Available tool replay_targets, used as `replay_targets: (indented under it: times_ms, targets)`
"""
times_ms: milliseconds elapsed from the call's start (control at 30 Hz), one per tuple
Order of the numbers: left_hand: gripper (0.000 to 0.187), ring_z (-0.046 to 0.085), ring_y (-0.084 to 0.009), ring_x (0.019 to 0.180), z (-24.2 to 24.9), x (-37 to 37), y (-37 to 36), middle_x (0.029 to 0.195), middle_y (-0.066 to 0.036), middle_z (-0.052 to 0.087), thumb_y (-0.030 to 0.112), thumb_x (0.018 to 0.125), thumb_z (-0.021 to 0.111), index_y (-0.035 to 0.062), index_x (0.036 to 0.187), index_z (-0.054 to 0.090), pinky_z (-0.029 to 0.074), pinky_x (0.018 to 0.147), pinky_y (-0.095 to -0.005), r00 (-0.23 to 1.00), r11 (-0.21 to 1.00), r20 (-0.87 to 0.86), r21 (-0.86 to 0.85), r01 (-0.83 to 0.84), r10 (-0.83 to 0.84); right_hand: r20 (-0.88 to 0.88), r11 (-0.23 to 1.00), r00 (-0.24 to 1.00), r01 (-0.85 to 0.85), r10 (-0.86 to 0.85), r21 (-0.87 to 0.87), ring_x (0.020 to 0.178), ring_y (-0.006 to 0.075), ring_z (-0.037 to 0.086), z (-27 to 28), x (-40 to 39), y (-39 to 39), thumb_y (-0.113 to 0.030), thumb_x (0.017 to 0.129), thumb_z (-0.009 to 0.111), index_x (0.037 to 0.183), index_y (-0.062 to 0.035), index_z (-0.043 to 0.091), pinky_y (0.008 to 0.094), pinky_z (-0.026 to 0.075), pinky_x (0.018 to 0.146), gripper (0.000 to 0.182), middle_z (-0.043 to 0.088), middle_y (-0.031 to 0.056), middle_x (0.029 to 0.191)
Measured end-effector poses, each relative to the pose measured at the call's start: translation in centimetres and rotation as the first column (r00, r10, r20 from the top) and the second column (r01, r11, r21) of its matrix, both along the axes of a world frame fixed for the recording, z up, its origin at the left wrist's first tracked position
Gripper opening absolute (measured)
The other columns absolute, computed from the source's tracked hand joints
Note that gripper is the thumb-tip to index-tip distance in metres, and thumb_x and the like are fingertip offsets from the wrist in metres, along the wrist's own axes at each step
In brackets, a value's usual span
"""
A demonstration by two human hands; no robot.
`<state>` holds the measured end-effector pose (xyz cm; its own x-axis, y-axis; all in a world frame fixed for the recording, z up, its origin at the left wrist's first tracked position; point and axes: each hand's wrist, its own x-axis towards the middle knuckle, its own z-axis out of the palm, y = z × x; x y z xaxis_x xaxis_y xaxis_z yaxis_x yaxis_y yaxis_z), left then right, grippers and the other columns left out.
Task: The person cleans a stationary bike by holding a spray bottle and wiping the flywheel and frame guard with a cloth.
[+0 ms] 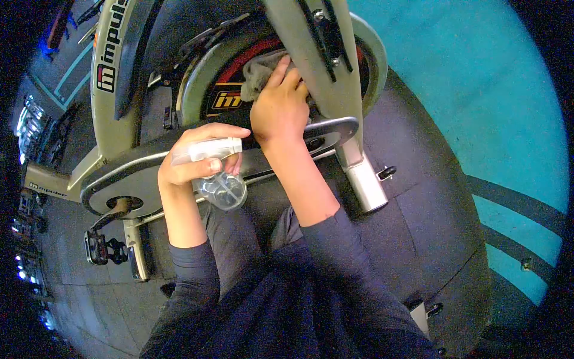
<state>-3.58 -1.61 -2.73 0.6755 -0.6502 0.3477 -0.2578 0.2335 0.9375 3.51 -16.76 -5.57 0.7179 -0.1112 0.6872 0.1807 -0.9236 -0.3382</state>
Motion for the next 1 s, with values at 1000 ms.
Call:
replay_targets:
  times_ms: [1000]
  targets:
    - [0.060,0.055,-0.0192,0.068,0.4,0.1,-0.6,0.079,-0.012,0.057,0.025,0.075,0.068,-0.0092,0.122,0.052,0.048,0.065,-0.0339,0.998,0.997,0.003,-0.020,-0.069,0.069,-0.076,0.999,0.996,-0.044,0.044,0.002,0.100,0.0374,0.055,0.8,-0.1,-1.5,-0.022,0.075,0.061,0.135,0.0052,0.036,0.0420,0.049,0.083,0.071,0.051,0.0206,0.112]
